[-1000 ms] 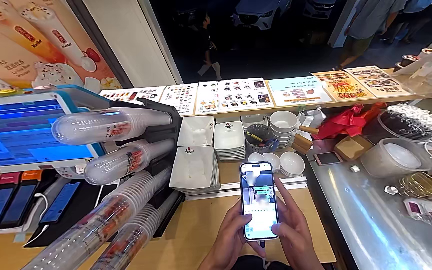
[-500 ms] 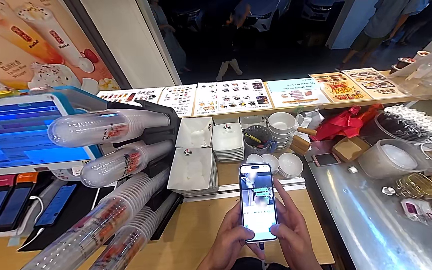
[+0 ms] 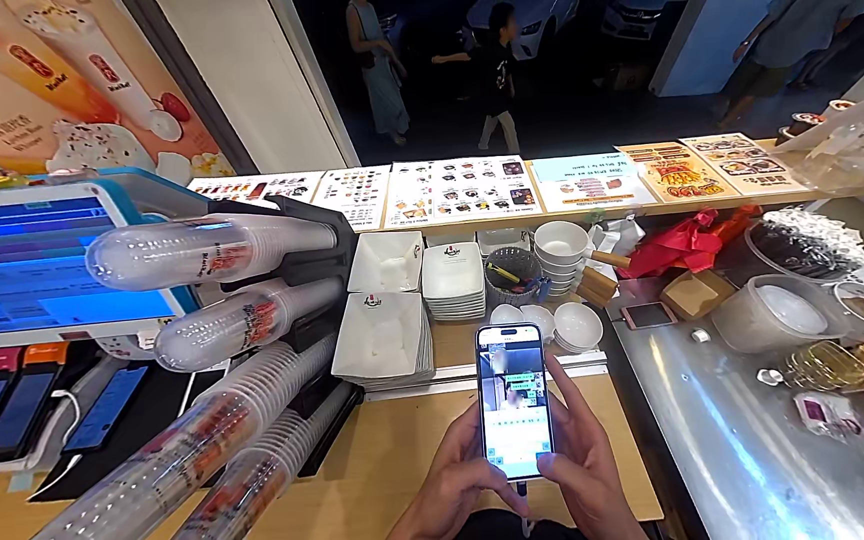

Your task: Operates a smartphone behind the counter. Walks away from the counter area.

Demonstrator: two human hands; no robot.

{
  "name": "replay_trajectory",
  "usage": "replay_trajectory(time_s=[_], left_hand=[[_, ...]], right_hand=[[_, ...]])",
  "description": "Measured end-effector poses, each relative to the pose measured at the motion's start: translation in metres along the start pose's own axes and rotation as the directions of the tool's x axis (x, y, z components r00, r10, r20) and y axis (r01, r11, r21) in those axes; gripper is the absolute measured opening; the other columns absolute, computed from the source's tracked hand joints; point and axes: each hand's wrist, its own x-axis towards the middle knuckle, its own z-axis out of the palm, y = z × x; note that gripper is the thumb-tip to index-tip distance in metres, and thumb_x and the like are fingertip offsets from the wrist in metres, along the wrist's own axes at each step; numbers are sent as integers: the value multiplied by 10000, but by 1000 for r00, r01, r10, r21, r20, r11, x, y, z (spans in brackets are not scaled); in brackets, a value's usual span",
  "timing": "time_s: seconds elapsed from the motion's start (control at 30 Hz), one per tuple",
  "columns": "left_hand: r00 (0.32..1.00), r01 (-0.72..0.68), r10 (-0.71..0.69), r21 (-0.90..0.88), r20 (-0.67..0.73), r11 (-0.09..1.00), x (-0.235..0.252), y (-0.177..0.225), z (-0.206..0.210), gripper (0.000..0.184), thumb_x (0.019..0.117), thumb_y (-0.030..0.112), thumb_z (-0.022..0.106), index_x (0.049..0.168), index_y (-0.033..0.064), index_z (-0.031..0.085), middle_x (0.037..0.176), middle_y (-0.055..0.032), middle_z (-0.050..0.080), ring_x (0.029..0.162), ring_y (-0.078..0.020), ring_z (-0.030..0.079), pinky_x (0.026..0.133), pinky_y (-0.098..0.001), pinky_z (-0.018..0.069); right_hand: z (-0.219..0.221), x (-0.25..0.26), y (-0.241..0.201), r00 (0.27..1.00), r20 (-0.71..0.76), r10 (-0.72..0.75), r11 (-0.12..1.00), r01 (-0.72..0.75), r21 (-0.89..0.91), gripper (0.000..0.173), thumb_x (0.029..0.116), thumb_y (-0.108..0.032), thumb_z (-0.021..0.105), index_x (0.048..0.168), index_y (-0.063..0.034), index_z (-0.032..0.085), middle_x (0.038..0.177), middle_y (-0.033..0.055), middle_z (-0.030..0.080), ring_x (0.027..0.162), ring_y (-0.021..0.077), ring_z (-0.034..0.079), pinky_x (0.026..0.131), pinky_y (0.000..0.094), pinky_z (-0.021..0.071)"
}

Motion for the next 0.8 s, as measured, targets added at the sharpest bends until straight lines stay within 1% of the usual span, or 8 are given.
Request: replay_trajectory(time_s=[0.07, 0.13, 0.27, 0.37, 0.47, 0.6, 0.7, 0.8], left_hand=[[1000, -1, 1, -1, -13, 1000, 0, -1, 0, 617, 859, -47, 578, 1444, 94, 445, 1300, -160, 657, 1056, -304, 721, 686, -460, 648], [999, -8, 8, 17, -38, 1000, 1, -1, 1, 540, 926, 12, 566, 1445, 84, 434, 1278, -163, 666, 1008, -296, 735, 659, -443, 649], [971, -2, 36, 143, -235, 990, 5, -2, 12, 351, 1048, 183, 519, 1372, 54, 480, 1135, -173, 724, 819, -242, 763, 504, -342, 617], [952, 7, 47, 175, -303, 985, 7, -2, 14, 297, 1072, 207, 481, 1321, 48, 509, 1071, -168, 741, 729, -201, 753, 455, -289, 584], [964, -20, 57, 147, -258, 989, 6, -2, 10, 317, 1036, 179, 555, 1327, 57, 516, 1086, -165, 738, 722, -184, 747, 462, -275, 578], [970, -33, 61, 121, -234, 992, 3, -4, 8, 354, 997, 127, 589, 1335, 63, 506, 1106, -156, 737, 731, -187, 747, 479, -286, 587], [963, -21, 61, 153, -263, 988, 4, -4, 11, 327, 1027, 130, 506, 1346, 60, 501, 1094, -133, 745, 747, -166, 743, 511, -274, 589], [945, 1, 59, 182, -323, 983, 7, -5, 12, 285, 1074, 135, 403, 1317, 47, 524, 1036, -124, 759, 702, -140, 729, 505, -249, 571]], right_hand=[[-1, 0, 0, 1000, -3, 5, 1000, -5, -2, 1027, 824, 24, 683, 1632, -2, 49, 1507, 274, 476, 1298, 362, 591, 1050, 499, 537], [0, 0, 0, 1000, -17, -1, 1000, 1, -26, 1010, 827, 18, 672, 1628, 13, 57, 1500, 285, 476, 1292, 367, 594, 1047, 497, 540], [7, -1, 0, 999, -27, -16, 995, 13, -102, 998, 836, 2, 678, 1620, 41, 62, 1487, 278, 498, 1290, 351, 601, 1064, 479, 535], [7, -1, 1, 999, 0, -41, 991, 41, -130, 984, 860, -42, 704, 1615, 51, 80, 1498, 272, 494, 1317, 352, 580, 1098, 490, 507], [6, 0, 1, 998, 20, -51, 991, 53, -121, 978, 872, -60, 710, 1615, 52, 84, 1510, 270, 483, 1337, 357, 563, 1114, 499, 492], [5, -1, 0, 999, 28, -41, 992, 44, -119, 983, 865, -62, 707, 1618, 43, 84, 1496, 268, 498, 1315, 354, 581, 1097, 495, 506], [1, -2, 0, 998, 55, -33, 991, 39, -125, 986, 869, -46, 693, 1620, 38, 60, 1516, 253, 489, 1328, 348, 574, 1110, 506, 493], [-3, -1, 3, 995, 85, -45, 992, 55, -114, 983, 880, -41, 681, 1621, 33, 40, 1530, 253, 475, 1350, 357, 555, 1132, 529, 467]])
